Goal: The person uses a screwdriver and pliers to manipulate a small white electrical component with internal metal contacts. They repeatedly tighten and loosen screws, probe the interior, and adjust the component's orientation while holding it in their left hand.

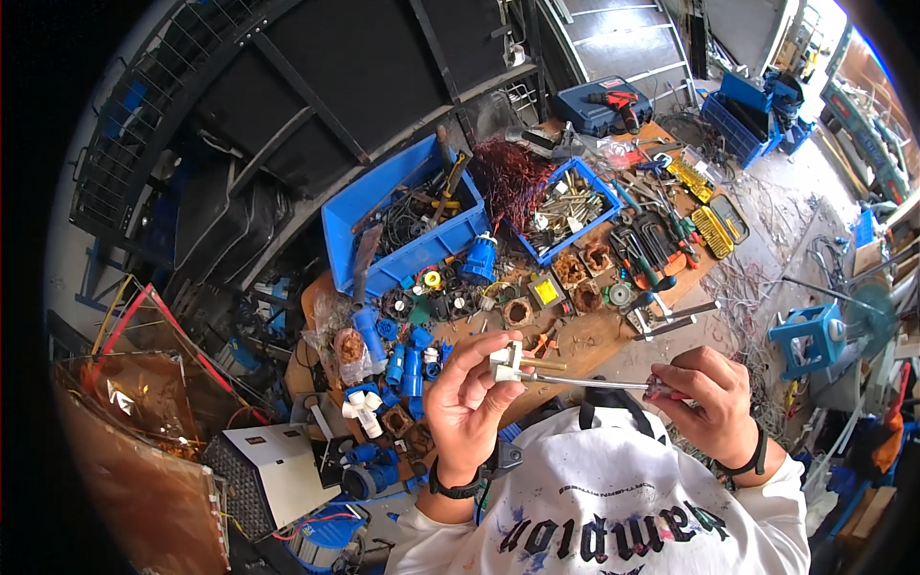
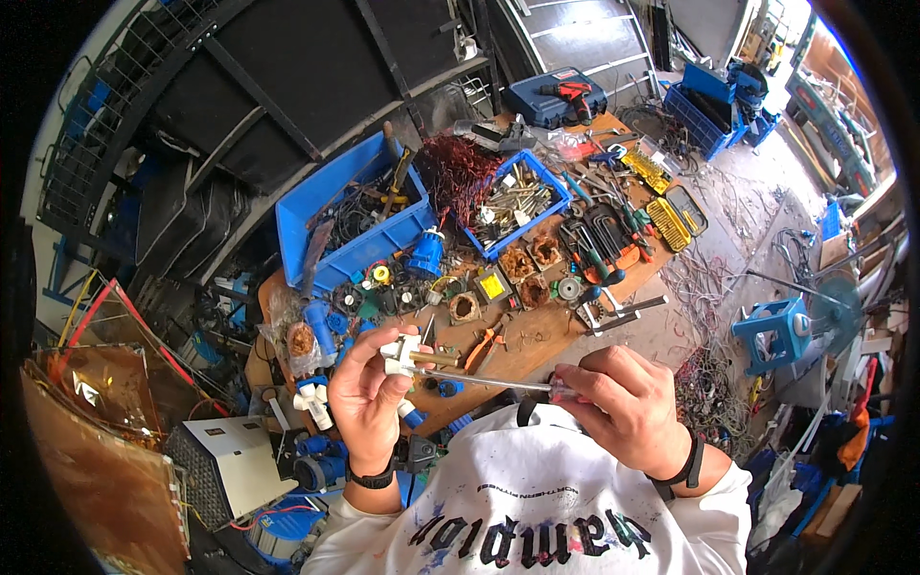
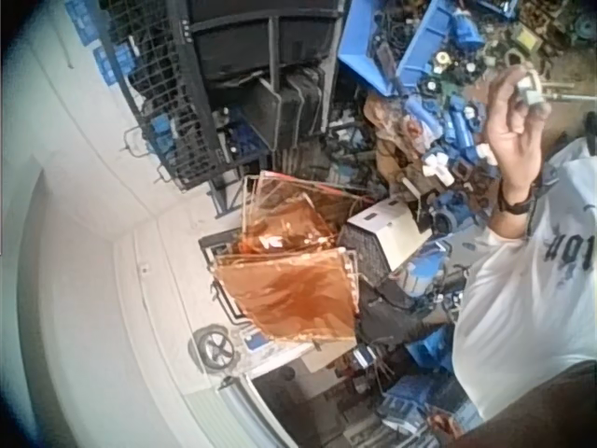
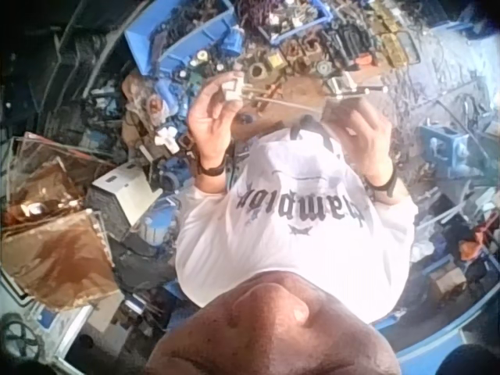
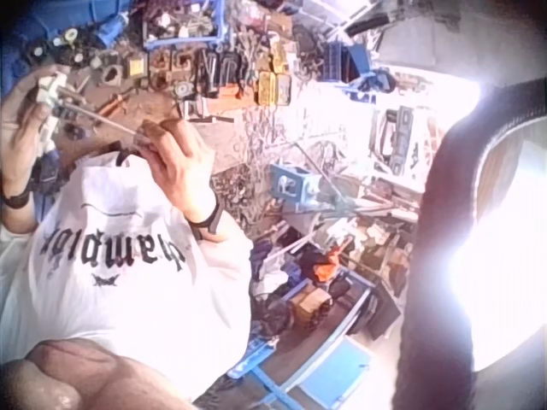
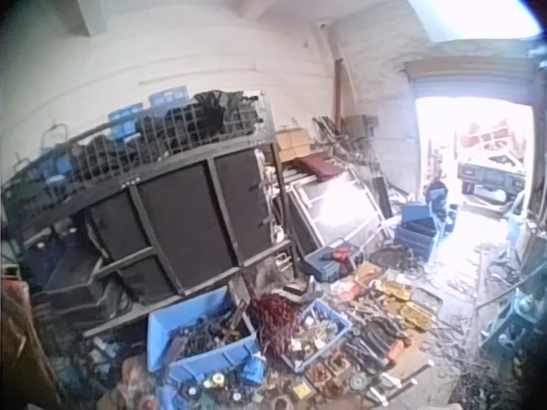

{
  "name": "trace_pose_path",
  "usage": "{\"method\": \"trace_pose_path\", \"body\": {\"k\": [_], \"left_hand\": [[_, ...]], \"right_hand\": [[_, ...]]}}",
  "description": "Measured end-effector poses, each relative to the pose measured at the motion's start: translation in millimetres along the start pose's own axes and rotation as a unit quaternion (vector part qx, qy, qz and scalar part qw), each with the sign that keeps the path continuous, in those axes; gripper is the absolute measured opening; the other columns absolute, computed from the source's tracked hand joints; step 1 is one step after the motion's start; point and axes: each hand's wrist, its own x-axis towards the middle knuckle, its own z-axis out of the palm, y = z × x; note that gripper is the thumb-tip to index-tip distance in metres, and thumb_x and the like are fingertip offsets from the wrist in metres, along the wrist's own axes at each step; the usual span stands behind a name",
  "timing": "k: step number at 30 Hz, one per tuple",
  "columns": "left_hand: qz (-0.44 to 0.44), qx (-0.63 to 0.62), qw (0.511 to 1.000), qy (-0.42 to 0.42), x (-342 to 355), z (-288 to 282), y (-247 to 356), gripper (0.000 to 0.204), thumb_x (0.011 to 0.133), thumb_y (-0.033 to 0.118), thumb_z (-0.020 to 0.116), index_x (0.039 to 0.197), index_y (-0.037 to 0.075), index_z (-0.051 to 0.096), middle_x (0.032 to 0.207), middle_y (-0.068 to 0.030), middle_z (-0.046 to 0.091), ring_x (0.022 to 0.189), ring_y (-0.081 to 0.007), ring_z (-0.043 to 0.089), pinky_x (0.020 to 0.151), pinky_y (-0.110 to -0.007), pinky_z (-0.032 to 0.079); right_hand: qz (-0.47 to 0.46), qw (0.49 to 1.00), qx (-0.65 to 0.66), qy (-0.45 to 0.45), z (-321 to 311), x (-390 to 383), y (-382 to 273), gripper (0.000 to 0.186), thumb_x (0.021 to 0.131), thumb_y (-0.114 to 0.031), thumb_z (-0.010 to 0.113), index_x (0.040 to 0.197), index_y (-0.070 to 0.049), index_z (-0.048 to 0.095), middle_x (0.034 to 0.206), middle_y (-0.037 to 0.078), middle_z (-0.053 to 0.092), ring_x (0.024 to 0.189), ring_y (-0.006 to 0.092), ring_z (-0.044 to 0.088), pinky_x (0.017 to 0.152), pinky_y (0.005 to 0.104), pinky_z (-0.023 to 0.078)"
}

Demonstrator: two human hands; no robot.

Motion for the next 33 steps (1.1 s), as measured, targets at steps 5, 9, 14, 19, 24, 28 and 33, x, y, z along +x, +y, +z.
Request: {"method": "trace_pose_path", "body": {"k": [5,9,14,19,24,28,33], "left_hand": [[-0.011,0.001,1.0,0.026,-7,7,-9,0.042,0.085,-0.004,0.066,0.125,-0.005,0.053,0.125,-0.0159,0.053,0.107,-0.0248,0.061,0.091,-0.037,0.055],[-0.02,0.02,0.998,0.052,-10,25,-9,0.043,0.085,-0.005,0.066,0.125,-0.005,0.052,0.126,-0.0159,0.053,0.109,-0.0247,0.06,0.091,-0.037,0.053],[-0.013,0.061,0.993,0.098,-12,57,-5,0.043,0.084,-0.005,0.067,0.125,-0.004,0.053,0.126,-0.0151,0.053,0.113,-0.0236,0.058,0.092,-0.035,0.052],[-0.009,0.106,0.983,0.152,-12,94,-9,0.043,0.085,-0.005,0.066,0.126,-0.004,0.053,0.127,-0.0144,0.053,0.114,-0.022,0.057,0.094,-0.034,0.05],[-0.012,0.103,0.973,0.206,-22,136,-17,0.044,0.085,-0.006,0.065,0.127,-0.005,0.051,0.125,-0.014,0.058,0.112,-0.0185,0.057,0.093,-0.032,0.049],[-0.003,0.127,0.962,0.24,-26,156,-17,0.044,0.086,-0.006,0.065,0.127,-0.005,0.051,0.123,-0.0145,0.059,0.109,-0.0173,0.058,0.092,-0.031,0.049],[-0.003,0.14,0.96,0.243,-19,171,-12,0.044,0.086,-0.005,0.065,0.127,-0.006,0.051,0.122,-0.0148,0.059,0.109,-0.0185,0.058,0.092,-0.032,0.049]], "right_hand": [[0.092,0.977,0.125,-0.149,-15,4,8,0.033,0.078,-0.017,0.075,0.106,-0.003,0.063,0.079,0.008,0.062,0.069,0.027,0.064,0.06,0.035,0.051],[0.087,0.965,0.161,-0.187,-18,2,33,0.031,0.082,-0.02,0.071,0.105,0.0,0.064,0.076,0.013,0.062,0.069,0.0327,0.063,0.06,0.0374,0.05],[-0.05,0.993,0.07,-0.074,-29,7,62,0.03,0.075,-0.016,0.077,0.101,-0.004,0.067,0.076,0.006,0.062,0.059,0.0242,0.058,0.053,0.0332,0.047],[-0.051,0.98,0.142,-0.132,-52,11,91,0.034,0.073,-0.016,0.08,0.102,-0.006,0.067,0.078,0.004,0.062,0.06,0.0181,0.061,0.054,0.0311,0.049],[-0.004,0.927,0.292,-0.236,-68,14,129,0.028,0.086,-0.021,0.068,0.107,-0.002,0.066,0.082,0.012,0.067,0.068,0.0287,0.066,0.064,0.0372,0.052],[-0.049,0.92,0.271,-0.279,-72,17,144,0.026,0.083,-0.018,0.071,0.105,-0.004,0.066,0.081,0.012,0.066,0.071,0.0306,0.066,0.063,0.0382,0.051],[-0.177,0.97,0.131,-0.105,-76,20,148,0.035,0.069,-0.014,0.08,0.101,-0.009,0.068,0.08,0.005,0.064,0.066,0.0225,0.06,0.058,0.034,0.049]]}}
